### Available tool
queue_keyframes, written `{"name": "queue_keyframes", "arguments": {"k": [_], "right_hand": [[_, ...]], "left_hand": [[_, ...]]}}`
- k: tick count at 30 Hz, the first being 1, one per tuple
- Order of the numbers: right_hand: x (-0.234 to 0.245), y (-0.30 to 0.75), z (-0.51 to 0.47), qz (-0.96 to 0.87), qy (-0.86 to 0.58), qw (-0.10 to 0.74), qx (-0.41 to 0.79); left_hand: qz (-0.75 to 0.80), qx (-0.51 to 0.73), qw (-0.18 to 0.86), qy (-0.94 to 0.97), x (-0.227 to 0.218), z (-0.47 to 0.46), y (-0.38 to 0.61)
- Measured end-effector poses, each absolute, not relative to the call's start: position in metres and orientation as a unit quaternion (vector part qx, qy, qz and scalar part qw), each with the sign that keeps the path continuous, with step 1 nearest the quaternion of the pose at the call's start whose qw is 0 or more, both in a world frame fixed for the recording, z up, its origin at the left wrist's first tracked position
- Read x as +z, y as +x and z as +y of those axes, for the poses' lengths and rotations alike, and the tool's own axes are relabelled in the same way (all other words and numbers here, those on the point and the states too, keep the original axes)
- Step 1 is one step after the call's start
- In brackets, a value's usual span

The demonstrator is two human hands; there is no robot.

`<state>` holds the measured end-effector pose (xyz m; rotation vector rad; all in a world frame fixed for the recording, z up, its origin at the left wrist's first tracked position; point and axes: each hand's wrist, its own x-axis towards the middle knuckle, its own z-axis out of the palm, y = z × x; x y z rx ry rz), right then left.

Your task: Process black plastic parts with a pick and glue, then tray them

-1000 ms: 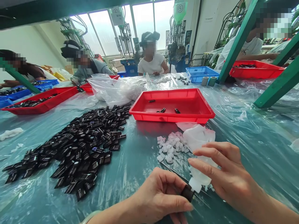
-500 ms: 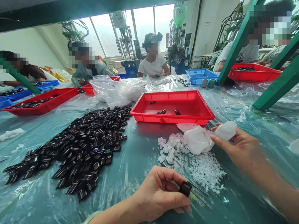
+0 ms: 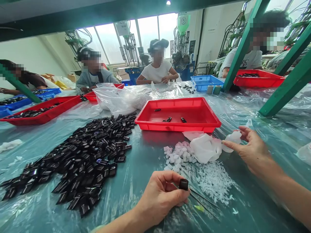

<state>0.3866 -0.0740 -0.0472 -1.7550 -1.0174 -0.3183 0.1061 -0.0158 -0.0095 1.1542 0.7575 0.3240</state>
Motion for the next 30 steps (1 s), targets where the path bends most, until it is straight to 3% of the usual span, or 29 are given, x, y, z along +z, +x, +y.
{"name": "queue_keyframes", "arguments": {"k": [4,9,15,21,30], "right_hand": [[-0.019,0.351,-0.085,-0.416,-0.726,0.518,-0.178],[-0.017,0.299,-0.091,-0.710,-0.574,0.396,-0.097],[-0.040,0.290,-0.077,-0.680,-0.684,0.260,-0.051],[-0.040,0.295,-0.073,-0.683,-0.677,0.273,-0.025],[-0.036,0.291,-0.074,-0.693,-0.665,0.278,0.005]], "left_hand": [[0.347,0.159,0.746,0.545,-0.013,-0.016,0.106],[0.359,0.158,0.703,0.594,-0.013,-0.017,0.107],[0.348,0.145,0.695,0.613,-0.013,-0.020,0.108],[0.359,0.132,0.631,0.675,-0.016,-0.022,0.108],[0.364,0.119,0.619,0.685,-0.020,-0.024,0.107]]}}
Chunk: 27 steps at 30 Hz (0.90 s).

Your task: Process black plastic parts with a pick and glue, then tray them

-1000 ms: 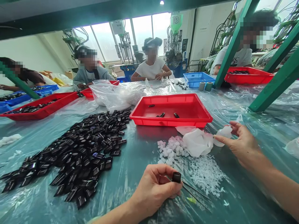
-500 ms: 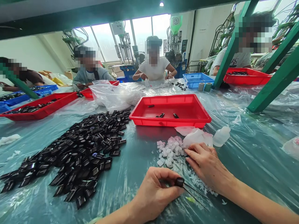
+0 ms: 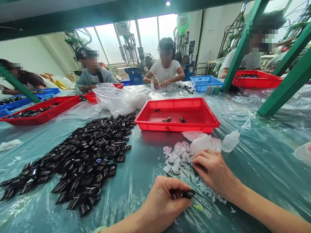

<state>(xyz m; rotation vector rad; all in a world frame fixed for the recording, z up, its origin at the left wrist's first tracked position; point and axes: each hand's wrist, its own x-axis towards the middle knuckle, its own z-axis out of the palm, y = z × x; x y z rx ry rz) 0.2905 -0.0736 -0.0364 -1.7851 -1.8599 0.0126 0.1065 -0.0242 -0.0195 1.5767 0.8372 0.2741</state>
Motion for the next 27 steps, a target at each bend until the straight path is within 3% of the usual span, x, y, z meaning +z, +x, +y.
{"name": "queue_keyframes", "arguments": {"k": [12,19,27], "right_hand": [[-0.038,0.287,-0.073,-0.661,-0.710,0.236,0.049],[-0.042,0.283,-0.075,-0.683,-0.617,0.384,-0.071],[-0.017,0.264,-0.095,-0.656,-0.548,0.471,0.218]], "left_hand": [[0.353,0.100,0.602,0.709,-0.025,-0.018,0.108],[0.347,0.111,0.626,0.689,-0.029,-0.016,0.110],[0.333,0.119,0.617,0.703,-0.025,-0.021,0.106]]}}
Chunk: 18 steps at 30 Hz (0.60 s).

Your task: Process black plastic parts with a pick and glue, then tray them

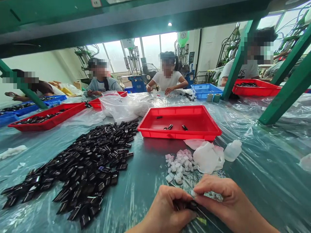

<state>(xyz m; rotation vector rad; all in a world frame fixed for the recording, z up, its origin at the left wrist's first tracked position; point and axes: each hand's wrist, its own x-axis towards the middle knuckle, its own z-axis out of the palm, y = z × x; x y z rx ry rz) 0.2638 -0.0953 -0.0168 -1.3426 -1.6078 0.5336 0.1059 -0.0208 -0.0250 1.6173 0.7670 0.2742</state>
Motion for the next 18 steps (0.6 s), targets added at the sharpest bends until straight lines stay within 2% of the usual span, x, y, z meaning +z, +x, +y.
{"name": "queue_keyframes", "arguments": {"k": [3,18], "right_hand": [[-0.018,0.259,-0.097,-0.698,-0.501,0.474,0.194],[-0.028,0.260,-0.100,-0.761,-0.467,0.448,0.045]], "left_hand": [[0.323,0.120,0.627,0.699,-0.025,-0.021,0.106],[0.348,0.120,0.625,0.688,-0.020,-0.019,0.109]]}}
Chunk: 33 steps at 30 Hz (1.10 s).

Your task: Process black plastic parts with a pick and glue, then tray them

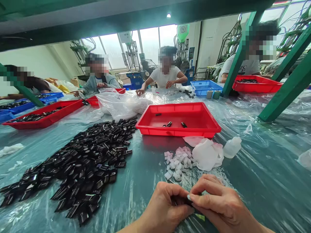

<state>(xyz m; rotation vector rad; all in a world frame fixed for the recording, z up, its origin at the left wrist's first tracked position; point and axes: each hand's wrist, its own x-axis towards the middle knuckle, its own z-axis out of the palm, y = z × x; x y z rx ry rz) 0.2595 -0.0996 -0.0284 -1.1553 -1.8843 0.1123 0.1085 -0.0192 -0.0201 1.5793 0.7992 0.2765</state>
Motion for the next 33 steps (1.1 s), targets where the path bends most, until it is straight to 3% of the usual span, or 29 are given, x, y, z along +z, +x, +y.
{"name": "queue_keyframes", "arguments": {"k": [12,18,22,25,33], "right_hand": [[-0.029,0.254,-0.099,-0.747,-0.486,0.451,0.045],[-0.023,0.264,-0.100,-0.738,-0.527,0.412,0.085],[-0.027,0.280,-0.097,-0.694,-0.588,0.415,0.029],[-0.032,0.284,-0.091,-0.709,-0.602,0.367,-0.008],[-0.033,0.272,-0.084,-0.713,-0.655,0.245,0.043]], "left_hand": [[0.339,0.124,0.646,0.673,-0.022,-0.019,0.107],[0.352,0.118,0.681,0.631,-0.017,-0.018,0.109],[0.378,0.123,0.711,0.580,-0.017,-0.016,0.110],[0.377,0.136,0.715,0.573,-0.018,-0.014,0.110],[0.358,0.125,0.716,0.586,-0.017,-0.014,0.111]]}}
